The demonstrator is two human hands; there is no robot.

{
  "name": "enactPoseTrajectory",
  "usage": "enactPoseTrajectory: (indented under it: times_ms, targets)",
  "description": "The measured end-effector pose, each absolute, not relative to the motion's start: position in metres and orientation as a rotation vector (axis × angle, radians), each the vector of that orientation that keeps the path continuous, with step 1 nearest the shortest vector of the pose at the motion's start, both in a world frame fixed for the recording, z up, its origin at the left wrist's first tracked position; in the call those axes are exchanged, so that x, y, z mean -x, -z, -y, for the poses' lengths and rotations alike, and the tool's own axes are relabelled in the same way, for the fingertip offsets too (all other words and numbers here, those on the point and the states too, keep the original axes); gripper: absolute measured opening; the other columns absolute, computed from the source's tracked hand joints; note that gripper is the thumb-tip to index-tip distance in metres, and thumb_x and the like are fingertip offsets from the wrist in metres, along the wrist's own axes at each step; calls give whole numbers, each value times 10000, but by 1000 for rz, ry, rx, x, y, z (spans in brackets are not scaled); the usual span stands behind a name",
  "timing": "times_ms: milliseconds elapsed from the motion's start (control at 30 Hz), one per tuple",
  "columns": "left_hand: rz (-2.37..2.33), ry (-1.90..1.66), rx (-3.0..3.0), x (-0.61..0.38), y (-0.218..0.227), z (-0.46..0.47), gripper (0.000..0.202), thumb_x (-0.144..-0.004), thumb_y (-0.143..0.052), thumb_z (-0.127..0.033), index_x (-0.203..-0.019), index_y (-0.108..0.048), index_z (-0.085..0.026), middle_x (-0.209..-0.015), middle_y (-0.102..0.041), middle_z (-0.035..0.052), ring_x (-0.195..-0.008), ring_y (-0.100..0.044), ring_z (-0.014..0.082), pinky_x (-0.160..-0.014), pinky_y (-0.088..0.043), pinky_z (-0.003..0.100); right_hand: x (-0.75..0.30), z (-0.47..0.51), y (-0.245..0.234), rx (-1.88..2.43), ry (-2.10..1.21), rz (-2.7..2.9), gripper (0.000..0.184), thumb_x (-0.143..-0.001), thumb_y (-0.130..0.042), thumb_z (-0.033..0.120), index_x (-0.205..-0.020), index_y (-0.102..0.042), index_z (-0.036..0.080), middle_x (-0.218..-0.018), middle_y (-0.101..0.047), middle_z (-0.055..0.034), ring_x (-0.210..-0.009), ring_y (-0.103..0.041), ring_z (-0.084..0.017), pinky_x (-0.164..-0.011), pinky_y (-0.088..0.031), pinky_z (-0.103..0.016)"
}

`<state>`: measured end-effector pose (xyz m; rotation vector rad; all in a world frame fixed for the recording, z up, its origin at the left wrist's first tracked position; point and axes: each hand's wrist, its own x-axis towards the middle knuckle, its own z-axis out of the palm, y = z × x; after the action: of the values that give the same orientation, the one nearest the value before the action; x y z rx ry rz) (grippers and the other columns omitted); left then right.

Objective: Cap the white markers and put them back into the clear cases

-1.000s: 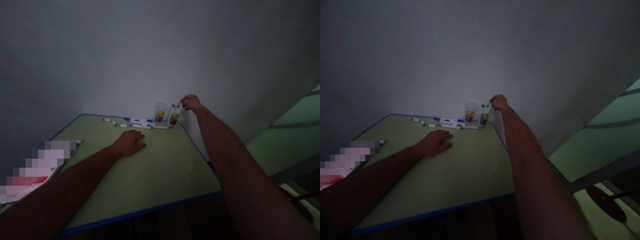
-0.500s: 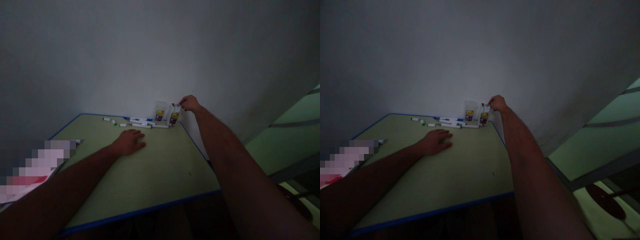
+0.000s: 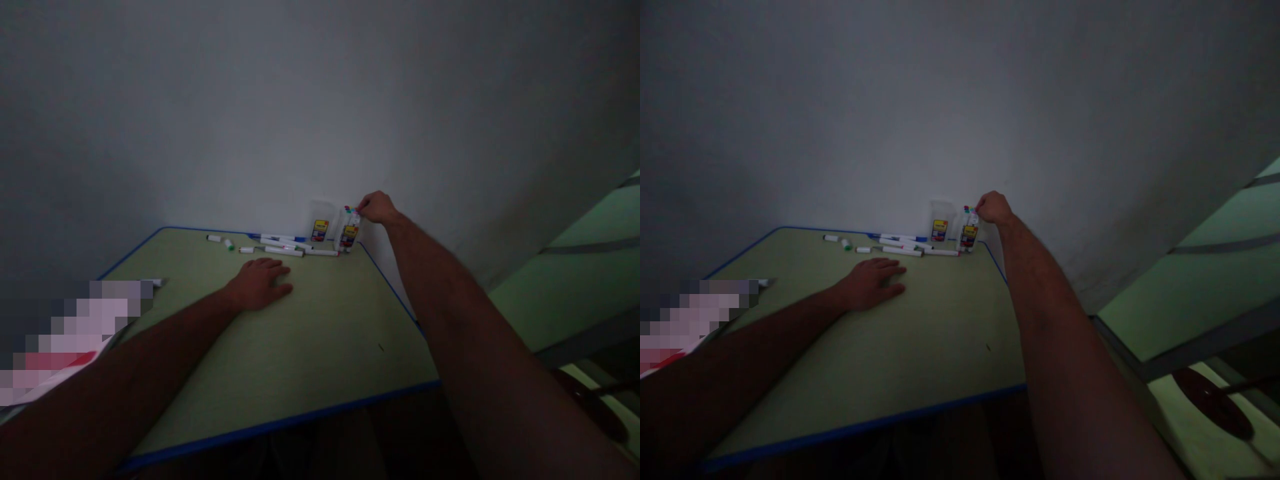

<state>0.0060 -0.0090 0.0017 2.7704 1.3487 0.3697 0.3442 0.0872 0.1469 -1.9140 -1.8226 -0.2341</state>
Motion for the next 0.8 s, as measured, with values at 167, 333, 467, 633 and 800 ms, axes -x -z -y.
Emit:
enactPoseTrajectory:
  times_ms: [167,333,467,633,800]
  targets:
    - [-1348,-365,-2776,-6,0,7,671,-885,-378,-661,-1381,-557,-247,-1473,-494,116,-1353,-435,308,-1104,-312,488,-344,-86,-150,1984,276,1871,110,-696,-773,203,-788,-752,146,-830,-724,-93,-855,-683,-235,-838,-543,-357]
    - [-1346,-368,-2779,-5,1,6,676,-885,-372,-669,-1378,-560,-248,-1472,-496,113,-1355,-433,303,-1101,-318,483,-342,-84,-151,2049,305,1874,138,-724,-759,224,-834,-759,141,-890,-732,-109,-882,-685,-244,-844,-544,-359]
    - [-1348,-365,-2775,-6,0,8,669,-884,-372,-668,-1375,-561,-254,-1473,-496,103,-1356,-431,300,-1105,-315,481,-342,-87,-150,2049,309,1864,138,-711,-762,197,-833,-758,133,-894,-734,-117,-875,-688,-251,-833,-551,-362]
    - [-1354,-353,-2760,-6,-1,8,666,-882,-379,-665,-1376,-560,-257,-1478,-492,100,-1359,-426,304,-1109,-307,485,-343,-92,-146,2032,308,1839,142,-721,-755,223,-832,-760,134,-887,-736,-113,-861,-691,-247,-825,-560,-354]
    - [-1344,-373,-2768,-6,-2,8,674,-885,-371,-671,-1375,-562,-250,-1472,-496,109,-1351,-434,306,-1102,-316,486,-341,-92,-147,2047,299,1825,138,-728,-743,213,-840,-763,135,-910,-736,-114,-884,-686,-249,-836,-557,-349]
